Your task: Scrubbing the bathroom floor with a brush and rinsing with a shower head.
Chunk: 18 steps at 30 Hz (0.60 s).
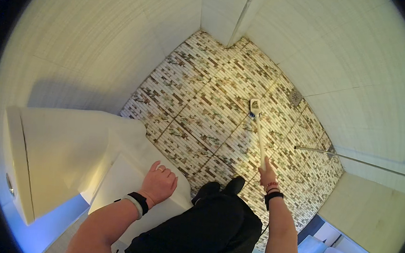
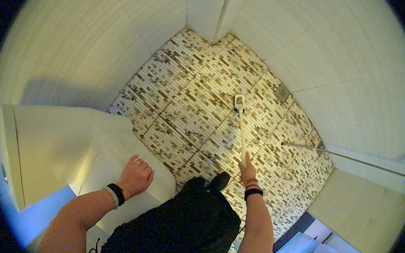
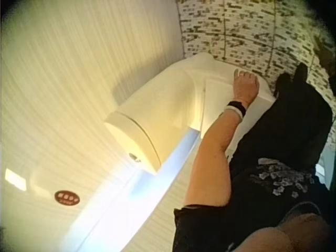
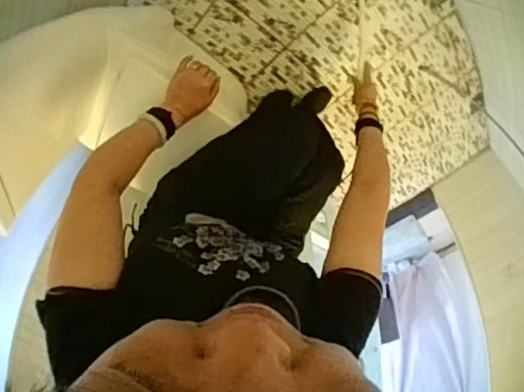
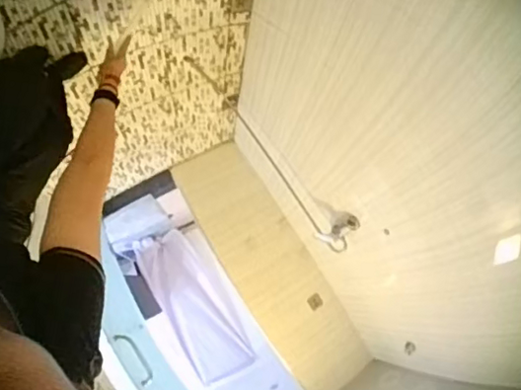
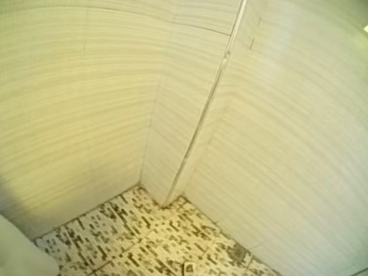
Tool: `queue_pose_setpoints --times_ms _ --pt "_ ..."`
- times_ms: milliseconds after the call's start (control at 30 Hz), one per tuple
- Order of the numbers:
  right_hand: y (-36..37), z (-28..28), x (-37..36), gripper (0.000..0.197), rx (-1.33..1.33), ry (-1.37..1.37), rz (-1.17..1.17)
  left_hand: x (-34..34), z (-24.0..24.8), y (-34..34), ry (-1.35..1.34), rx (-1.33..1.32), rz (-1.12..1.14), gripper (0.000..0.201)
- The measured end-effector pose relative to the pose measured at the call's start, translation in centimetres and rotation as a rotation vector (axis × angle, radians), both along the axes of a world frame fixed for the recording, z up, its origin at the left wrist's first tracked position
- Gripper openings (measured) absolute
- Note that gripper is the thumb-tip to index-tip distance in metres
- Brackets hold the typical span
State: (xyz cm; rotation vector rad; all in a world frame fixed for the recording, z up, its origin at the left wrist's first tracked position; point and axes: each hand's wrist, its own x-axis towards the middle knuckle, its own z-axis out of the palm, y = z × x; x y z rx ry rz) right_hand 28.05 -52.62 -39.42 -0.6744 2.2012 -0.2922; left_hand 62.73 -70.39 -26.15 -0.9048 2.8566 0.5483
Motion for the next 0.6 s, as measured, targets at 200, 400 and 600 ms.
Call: queue_pose_setpoints --times_ms 200,400,600 --pt "5.6 2.8 4.1 0.061 0.197 -0.171 0.019 0.5 -0.4 0.2 0.015 -0.055 -0.006 0.017" --pt "5.7 2.6 3.8 0.057 0.078 -0.06 0.196 0.4 0.0 0.1 -0.021 -0.034 -0.008 0.018" --pt "-6.6 1.1 1.3 0.055 0.002 -0.061 -0.087 0.4 0.2 -0.1 -0.005 0.001 0.003 0.017"
